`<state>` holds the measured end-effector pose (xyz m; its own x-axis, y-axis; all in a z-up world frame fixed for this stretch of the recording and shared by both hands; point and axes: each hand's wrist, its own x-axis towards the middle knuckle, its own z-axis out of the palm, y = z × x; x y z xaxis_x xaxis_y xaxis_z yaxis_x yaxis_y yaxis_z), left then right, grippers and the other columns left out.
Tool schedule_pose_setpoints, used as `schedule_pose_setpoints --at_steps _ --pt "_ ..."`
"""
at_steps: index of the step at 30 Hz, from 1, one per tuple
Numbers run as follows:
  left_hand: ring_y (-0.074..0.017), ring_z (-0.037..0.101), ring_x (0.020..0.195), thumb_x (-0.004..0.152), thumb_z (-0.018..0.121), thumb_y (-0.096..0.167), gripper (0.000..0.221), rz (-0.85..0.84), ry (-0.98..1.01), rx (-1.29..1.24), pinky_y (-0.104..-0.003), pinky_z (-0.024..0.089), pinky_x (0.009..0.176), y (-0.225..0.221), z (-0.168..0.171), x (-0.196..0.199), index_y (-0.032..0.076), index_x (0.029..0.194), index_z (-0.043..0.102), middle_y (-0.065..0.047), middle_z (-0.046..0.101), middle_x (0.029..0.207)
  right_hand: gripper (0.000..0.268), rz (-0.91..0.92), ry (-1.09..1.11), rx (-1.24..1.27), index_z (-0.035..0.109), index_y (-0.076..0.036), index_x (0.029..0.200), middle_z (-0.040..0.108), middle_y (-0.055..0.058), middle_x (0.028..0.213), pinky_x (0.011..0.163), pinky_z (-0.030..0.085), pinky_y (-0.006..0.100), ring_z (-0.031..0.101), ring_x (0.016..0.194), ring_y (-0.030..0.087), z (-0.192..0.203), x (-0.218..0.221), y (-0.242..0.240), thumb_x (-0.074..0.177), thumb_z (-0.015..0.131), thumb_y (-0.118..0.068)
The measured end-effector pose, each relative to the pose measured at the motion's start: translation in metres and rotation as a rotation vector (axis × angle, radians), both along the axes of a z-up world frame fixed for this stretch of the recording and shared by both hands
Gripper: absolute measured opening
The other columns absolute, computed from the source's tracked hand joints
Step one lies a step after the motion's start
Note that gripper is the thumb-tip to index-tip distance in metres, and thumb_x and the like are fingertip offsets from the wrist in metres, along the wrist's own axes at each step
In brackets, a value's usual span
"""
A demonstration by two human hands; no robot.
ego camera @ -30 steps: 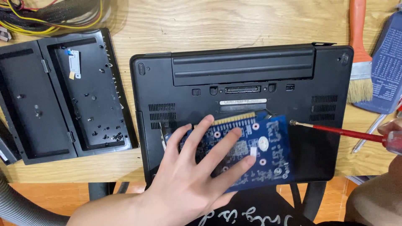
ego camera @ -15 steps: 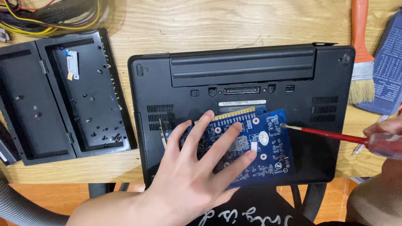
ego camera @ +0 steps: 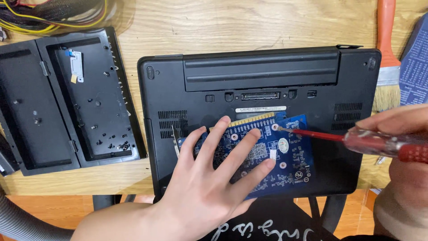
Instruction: Installing a heat sink and fan onto a graphics card and securing it with screws.
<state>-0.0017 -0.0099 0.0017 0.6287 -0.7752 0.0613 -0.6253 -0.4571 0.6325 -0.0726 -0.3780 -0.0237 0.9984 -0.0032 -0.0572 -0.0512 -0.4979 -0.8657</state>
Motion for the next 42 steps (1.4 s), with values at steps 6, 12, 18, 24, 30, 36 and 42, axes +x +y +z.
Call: schedule_pose_setpoints --at_steps 6,12,18,24,30,36,42 --pt "-0.0506 0.038 0.143 0.073 0.086 0.044 0.067 -0.011 0.021 -0.007 -0.07 0.037 0.107 0.001 0.001 0.001 0.022 0.135 0.07 -0.014 0.043 0.157 0.056 0.002 -0.005 -0.009 0.051 -0.001 0.12 0.063 0.016 0.108 0.094 0.064 0.032 0.072 0.099 0.023 0.026 0.013 0.048 0.112 0.05 -0.057" --pt "-0.0506 0.037 0.143 0.077 0.082 0.045 0.065 -0.024 0.019 0.022 -0.069 0.036 0.108 0.001 0.004 0.003 0.023 0.136 0.069 -0.014 0.043 0.157 0.038 0.083 0.038 0.102 0.056 -0.001 0.121 0.062 0.015 0.113 0.097 0.064 0.038 0.073 0.104 0.025 0.036 0.034 0.054 0.099 0.067 -0.03" --pt "-0.0485 0.035 0.143 0.08 0.078 0.045 0.062 -0.027 0.004 0.051 -0.066 0.032 0.11 -0.001 0.006 0.004 0.025 0.138 0.067 -0.013 0.043 0.156 0.04 -0.043 0.481 -0.001 0.064 -0.001 0.123 0.064 0.018 0.106 0.074 0.062 0.042 0.074 0.084 0.031 0.009 0.018 0.021 0.087 0.078 -0.011" --pt "-0.0473 0.034 0.144 0.08 0.077 0.044 0.063 -0.019 -0.019 0.061 -0.065 0.03 0.112 -0.001 0.004 0.002 0.025 0.139 0.065 -0.013 0.043 0.156 0.054 0.081 0.657 -0.511 0.068 -0.005 0.12 0.07 0.013 0.1 0.072 0.062 0.035 0.074 0.078 0.025 0.043 0.064 0.037 0.072 0.086 -0.019" --pt "-0.0481 0.034 0.144 0.078 0.077 0.045 0.066 -0.036 -0.041 0.062 -0.065 0.028 0.112 -0.002 0.001 0.003 0.025 0.139 0.064 -0.015 0.043 0.155 0.063 0.334 0.411 -0.9 0.068 -0.008 0.116 0.071 0.006 0.095 0.079 0.059 0.028 0.071 0.08 0.016 0.078 0.083 0.049 0.062 0.089 -0.032" --pt "-0.0486 0.034 0.142 0.075 0.078 0.046 0.066 -0.052 -0.044 0.068 -0.065 0.027 0.112 -0.001 0.002 0.004 0.024 0.137 0.065 -0.016 0.042 0.153 0.056 0.476 0.088 -0.816 0.069 -0.008 0.114 0.067 0.007 0.089 0.069 0.053 0.031 0.067 0.075 0.017 0.1 0.092 0.075 0.067 0.086 -0.033" --pt "-0.0488 0.033 0.143 0.073 0.081 0.044 0.067 -0.045 -0.049 0.035 -0.065 0.028 0.112 0.0 0.001 0.003 0.023 0.135 0.066 -0.017 0.042 0.153 0.053 0.62 -0.092 -0.787 0.067 -0.001 0.105 0.067 0.012 0.084 0.061 0.051 0.032 0.067 0.071 0.02 0.114 0.112 0.084 0.064 0.083 -0.032"
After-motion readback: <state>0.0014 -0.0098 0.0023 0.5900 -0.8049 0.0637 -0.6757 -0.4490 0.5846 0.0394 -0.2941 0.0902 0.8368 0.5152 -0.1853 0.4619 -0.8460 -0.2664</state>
